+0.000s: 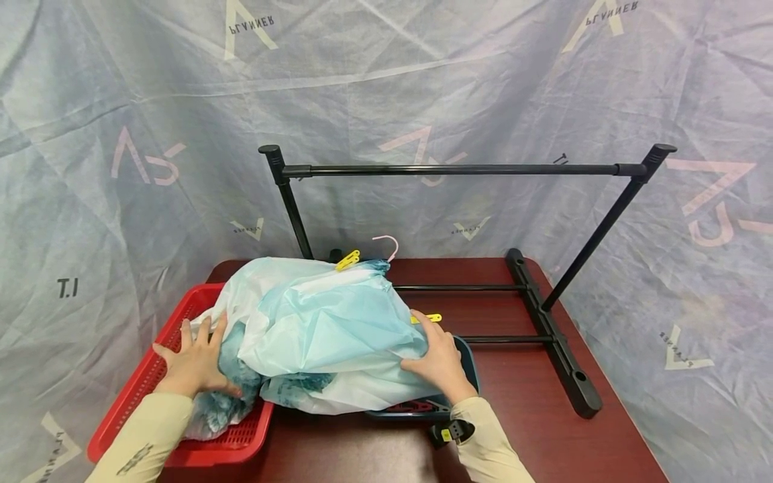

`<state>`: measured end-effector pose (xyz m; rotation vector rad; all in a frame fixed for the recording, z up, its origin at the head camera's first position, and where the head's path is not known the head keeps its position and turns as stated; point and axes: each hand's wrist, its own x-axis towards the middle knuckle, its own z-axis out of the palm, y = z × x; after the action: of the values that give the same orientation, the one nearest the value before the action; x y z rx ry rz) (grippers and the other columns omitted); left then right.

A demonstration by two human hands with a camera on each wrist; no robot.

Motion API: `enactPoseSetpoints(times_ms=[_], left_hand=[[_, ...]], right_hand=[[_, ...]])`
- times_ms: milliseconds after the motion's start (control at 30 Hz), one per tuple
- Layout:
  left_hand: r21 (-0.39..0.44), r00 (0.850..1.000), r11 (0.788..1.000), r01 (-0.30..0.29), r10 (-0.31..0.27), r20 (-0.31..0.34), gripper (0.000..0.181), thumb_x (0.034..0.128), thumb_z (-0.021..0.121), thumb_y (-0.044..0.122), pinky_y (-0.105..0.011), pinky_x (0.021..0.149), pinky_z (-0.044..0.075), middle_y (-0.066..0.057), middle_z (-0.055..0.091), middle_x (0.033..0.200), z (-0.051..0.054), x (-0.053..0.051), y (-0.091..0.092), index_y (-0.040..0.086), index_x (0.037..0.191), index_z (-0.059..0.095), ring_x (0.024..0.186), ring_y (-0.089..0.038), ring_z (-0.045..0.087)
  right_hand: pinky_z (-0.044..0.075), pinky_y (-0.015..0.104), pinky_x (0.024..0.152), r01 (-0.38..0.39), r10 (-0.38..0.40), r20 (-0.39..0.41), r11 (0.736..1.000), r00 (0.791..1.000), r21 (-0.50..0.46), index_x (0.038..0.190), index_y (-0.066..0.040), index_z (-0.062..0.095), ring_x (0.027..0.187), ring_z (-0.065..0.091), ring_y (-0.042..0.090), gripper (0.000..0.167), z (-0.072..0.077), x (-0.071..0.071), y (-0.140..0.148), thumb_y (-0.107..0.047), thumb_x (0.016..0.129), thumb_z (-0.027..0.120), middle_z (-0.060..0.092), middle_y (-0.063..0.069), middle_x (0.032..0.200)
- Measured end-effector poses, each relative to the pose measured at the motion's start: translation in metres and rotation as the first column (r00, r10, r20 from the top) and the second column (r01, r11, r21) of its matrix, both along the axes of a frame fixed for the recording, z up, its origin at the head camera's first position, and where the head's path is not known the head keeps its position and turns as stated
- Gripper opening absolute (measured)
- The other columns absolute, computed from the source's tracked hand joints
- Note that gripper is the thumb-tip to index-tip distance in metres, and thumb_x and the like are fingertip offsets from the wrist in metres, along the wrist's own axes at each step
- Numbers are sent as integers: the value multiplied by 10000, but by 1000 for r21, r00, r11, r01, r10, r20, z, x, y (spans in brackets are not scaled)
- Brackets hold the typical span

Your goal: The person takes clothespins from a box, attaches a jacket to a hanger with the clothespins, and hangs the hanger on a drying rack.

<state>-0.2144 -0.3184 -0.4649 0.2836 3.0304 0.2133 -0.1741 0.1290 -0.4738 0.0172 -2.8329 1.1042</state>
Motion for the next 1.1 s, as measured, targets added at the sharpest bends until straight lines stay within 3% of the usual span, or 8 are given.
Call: enactPoseSetpoints(times_ms=[300,500,733,1100], left_hand=[[-28,999,1000,-6,7,33,1598,340,898,681,-907,810,-77,-371,137,1519,-7,-9,1,56,1560,76,1360,-673,-40],[-25,1000,1000,2,-2,2,1616,306,905,672,-908,815,-68,-365,181,1493,-20,-13,-3,62,1558,85,1348,-678,-2],[-46,1000,999,13,-13,10,1535,365,936,577,-911,842,-13,-363,203,1483,-26,-15,-1,13,1540,126,1344,-676,25],[-38,999,999,38,-37,8,1418,402,955,490,-919,827,36,-339,239,1483,-48,-22,-4,-37,1493,218,1331,-690,58]], right_hand=[[429,593,765,6,-6,11,1000,1000,6,1492,-303,433,1058,516,336,928,-6,1,0,-246,666,854,532,82,1413],[424,616,780,9,-9,10,1000,1000,1,1494,-289,435,1075,522,357,932,-6,1,-1,-240,662,854,526,86,1423],[413,630,795,16,-16,12,1000,1000,0,1489,-267,449,1103,511,359,931,-8,1,-2,-249,661,873,531,84,1420],[407,642,792,6,-6,27,1000,1000,-4,1476,-275,462,1105,500,365,907,-9,3,-4,-232,666,868,534,93,1412]])
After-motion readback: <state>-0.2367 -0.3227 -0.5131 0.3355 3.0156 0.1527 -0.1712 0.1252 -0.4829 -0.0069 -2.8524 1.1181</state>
